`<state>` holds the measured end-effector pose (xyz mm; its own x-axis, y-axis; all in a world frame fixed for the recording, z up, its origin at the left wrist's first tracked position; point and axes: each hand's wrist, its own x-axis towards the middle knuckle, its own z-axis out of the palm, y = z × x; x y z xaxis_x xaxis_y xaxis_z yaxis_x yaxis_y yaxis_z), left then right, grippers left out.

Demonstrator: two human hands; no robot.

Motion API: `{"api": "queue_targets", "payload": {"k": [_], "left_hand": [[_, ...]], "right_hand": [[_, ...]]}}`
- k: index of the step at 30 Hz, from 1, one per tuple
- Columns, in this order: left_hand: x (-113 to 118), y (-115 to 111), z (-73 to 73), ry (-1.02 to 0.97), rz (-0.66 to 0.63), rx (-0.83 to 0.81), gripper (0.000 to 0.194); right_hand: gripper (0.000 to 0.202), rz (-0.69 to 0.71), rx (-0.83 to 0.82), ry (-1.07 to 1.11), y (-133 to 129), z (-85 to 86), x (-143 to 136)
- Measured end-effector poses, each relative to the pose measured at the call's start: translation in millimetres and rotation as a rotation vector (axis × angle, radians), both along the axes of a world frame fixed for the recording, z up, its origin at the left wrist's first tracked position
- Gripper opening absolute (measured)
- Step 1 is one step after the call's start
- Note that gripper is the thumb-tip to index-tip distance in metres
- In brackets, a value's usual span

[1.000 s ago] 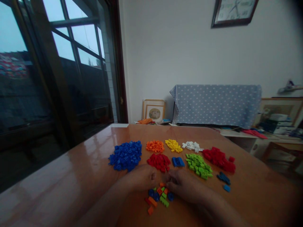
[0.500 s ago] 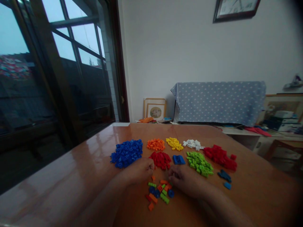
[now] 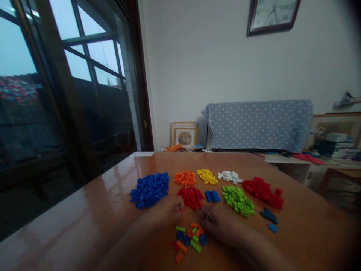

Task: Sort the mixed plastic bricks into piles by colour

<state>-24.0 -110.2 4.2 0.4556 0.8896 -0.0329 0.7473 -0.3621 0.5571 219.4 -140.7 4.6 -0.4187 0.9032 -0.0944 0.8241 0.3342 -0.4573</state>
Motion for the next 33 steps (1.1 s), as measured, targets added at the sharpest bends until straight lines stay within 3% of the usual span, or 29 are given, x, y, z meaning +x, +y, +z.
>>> {"api": "queue_targets", "payload": {"k": [9,20,27,33], "left_hand": [[5,1,19.4,-0.303,0.056,0.087,0.016],[-5,24,-2.9,-0.410,0.120,0.173,0.016],[3,42,5.2,-0.300,0.193,0.219,0.016],[7,84,14.1,0.044,0.200,0.397,0.014]], "right_hand": [[0.015,0.064,0.028,0.041,4,-6.3,3],[0.017,0.028,0.041,0.101,7,-10.1,3],[0.017,0.026,0.054,0.100,9,-11.2,4],[0.017,0.016,0.086,0.121,7,-11.3,6]]}}
